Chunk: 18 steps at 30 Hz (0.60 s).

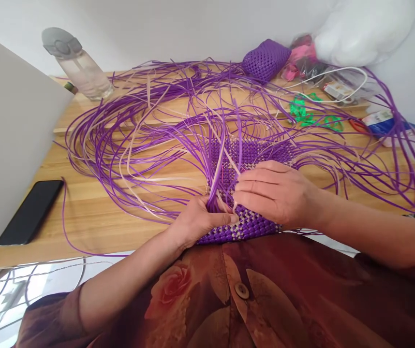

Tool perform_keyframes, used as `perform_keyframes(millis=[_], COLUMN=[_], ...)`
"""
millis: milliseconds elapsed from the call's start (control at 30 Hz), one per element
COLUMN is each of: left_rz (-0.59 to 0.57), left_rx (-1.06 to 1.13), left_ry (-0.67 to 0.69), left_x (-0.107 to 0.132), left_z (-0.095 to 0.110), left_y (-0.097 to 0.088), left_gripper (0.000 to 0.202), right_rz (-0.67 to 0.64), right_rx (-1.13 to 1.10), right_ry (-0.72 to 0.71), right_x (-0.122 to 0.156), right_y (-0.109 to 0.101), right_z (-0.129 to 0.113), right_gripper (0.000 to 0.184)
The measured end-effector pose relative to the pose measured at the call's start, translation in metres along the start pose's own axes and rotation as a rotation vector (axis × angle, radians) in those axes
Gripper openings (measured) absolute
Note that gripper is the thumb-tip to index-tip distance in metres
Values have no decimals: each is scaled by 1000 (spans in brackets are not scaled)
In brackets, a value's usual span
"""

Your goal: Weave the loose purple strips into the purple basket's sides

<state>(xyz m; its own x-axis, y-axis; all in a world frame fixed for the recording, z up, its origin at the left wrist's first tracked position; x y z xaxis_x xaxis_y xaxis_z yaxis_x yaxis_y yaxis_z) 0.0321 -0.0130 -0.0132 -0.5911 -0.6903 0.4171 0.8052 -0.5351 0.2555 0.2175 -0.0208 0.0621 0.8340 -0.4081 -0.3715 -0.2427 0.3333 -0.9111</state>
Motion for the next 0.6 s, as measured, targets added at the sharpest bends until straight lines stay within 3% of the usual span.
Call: perform_keyframes(millis=[100,167,433,600], left_rz=[-17,-21,39,74], left_rx=[17,27,102,82], left_ry=[5,18,15,21], left_x=[-1,-2,0,0], left_z=[-1,-2,-4,-7], left_y=[1,1,2,1], left_gripper=[24,23,21,19], right_rz=[-243,-335,-269,-405], right_rx=[-267,-356,-99,-66], right_ry=[333,488,364,403], right_x=[2,3,2,-2], right_y=[3,7,11,-3], right_z=[-11,-18,-30,-26], right_gripper=[23,24,23,25])
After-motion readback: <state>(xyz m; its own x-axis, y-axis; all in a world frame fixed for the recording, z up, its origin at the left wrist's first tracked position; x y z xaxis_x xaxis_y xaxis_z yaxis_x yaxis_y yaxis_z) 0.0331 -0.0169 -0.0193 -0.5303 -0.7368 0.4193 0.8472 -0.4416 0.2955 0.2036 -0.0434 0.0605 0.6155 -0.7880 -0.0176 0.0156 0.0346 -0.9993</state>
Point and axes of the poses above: each hand's wrist, its own x-axis away from the middle knuckle, its own y-axis out of the palm, z = x × y, the point moved 2 cm from there along -x, towards the middle knuckle, and after that the axes turned 3 degrees about -z, right-handed, at the moved point
